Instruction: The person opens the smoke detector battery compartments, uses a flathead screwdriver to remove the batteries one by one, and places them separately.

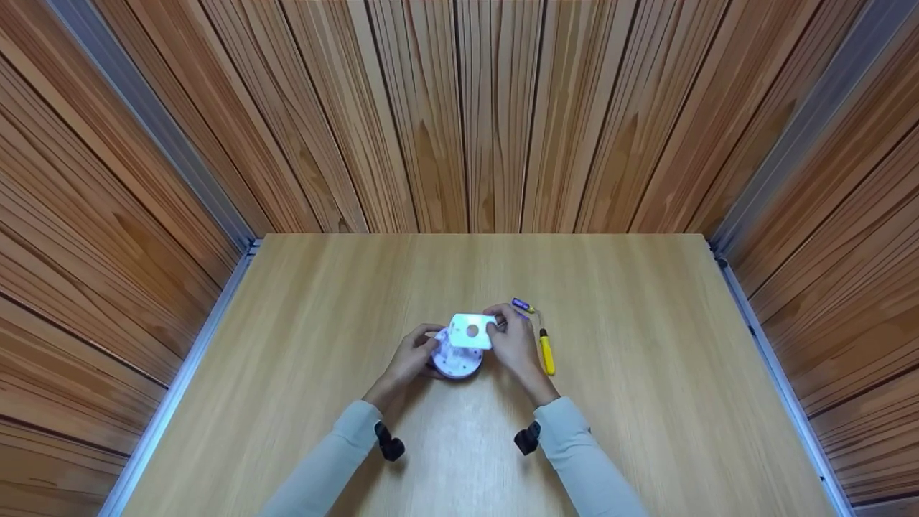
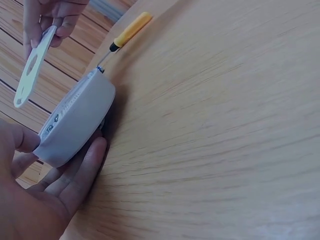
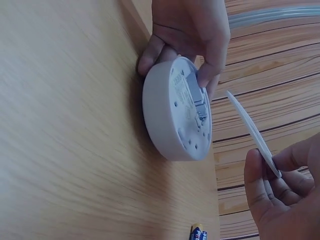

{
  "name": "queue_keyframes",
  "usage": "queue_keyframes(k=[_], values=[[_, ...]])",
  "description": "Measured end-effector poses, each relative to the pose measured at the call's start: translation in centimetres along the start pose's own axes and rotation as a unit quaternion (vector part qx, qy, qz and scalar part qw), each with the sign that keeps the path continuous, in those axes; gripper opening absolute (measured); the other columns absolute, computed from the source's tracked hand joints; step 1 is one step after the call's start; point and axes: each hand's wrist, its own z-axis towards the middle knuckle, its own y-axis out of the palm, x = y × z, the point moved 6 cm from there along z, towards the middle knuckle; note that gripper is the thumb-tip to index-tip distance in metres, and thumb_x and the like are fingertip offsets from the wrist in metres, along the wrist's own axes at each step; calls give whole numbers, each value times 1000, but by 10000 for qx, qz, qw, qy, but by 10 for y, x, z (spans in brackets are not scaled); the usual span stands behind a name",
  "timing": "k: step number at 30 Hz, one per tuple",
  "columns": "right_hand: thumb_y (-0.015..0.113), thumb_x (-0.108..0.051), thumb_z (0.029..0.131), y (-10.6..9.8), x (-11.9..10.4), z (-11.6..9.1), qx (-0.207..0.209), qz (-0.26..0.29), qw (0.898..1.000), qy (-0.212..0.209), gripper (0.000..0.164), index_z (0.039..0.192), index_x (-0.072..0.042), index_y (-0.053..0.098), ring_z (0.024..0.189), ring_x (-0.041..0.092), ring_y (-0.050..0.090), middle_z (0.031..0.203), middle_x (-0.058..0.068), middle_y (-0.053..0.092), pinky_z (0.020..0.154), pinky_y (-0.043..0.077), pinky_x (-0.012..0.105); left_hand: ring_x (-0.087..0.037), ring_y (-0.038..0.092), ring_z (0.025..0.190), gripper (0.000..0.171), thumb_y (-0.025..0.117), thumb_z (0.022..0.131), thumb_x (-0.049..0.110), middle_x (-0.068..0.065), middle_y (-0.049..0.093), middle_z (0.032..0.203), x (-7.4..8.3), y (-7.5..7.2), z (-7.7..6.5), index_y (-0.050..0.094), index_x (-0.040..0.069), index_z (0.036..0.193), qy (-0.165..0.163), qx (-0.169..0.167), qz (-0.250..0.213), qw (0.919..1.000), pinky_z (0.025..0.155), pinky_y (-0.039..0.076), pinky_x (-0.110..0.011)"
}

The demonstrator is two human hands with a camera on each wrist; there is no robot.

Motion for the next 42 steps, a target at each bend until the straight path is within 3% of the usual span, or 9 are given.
queue_keyframes(k=[5, 12, 19, 26, 32, 42], values=[[63, 4, 99, 8, 3, -2, -120, 269, 9995, 67, 19, 117, 3, 70, 85, 17, 61, 100, 16, 67, 64, 53, 21, -22, 71, 83, 29, 52, 111, 20, -11, 65, 112, -1, 0, 0, 66, 20, 137, -3, -24, -73, 10000, 64, 65, -36], [60, -1, 104, 17, 9, -7, -458, 337, 9973, 474, 22, 126, 0, 65, 87, 21, 62, 107, 16, 65, 72, 61, 35, -20, 70, 81, 31, 48, 113, 27, -11, 65, 116, 0, 0, -3, 65, 18, 137, 94, -66, -189, 9998, 63, 64, -35], [60, -5, 105, 24, 16, -12, -514, 377, 9964, 552, 23, 127, -1, 63, 96, 22, 64, 113, 17, 67, 73, 56, 26, -19, 69, 86, 36, 51, 112, 44, -10, 66, 119, 2, -2, -4, 67, 20, 133, 120, -77, -125, 9998, 66, 64, -34], [62, -3, 104, 33, 20, -14, -495, 464, 9963, 521, 21, 125, 1, 64, 92, 19, 63, 108, 17, 68, 73, 51, 21, -19, 69, 87, 39, 53, 110, 51, -9, 64, 120, 1, -1, -5, 66, 24, 135, -9, -150, -114, 9998, 70, 64, -34], [64, -3, 104, 38, 25, -16, -500, 402, 9970, 443, 20, 124, 1, 64, 96, 20, 63, 107, 14, 69, 77, 48, 20, -20, 71, 86, 37, 56, 110, 45, -11, 65, 123, 1, -1, -5, 65, 23, 139, 41, -212, -125, 9997, 69, 64, -34], [69, -1, 100, 41, 24, -20, -615, 40, 9978, 239, 21, 121, 0, 67, 91, 18, 63, 109, 14, 69, 70, 51, 18, -20, 72, 81, 31, 55, 112, 30, -12, 66, 116, 1, 0, -3, 65, 17, 139, 131, -284, -209, 9993, 66, 65, -35]])
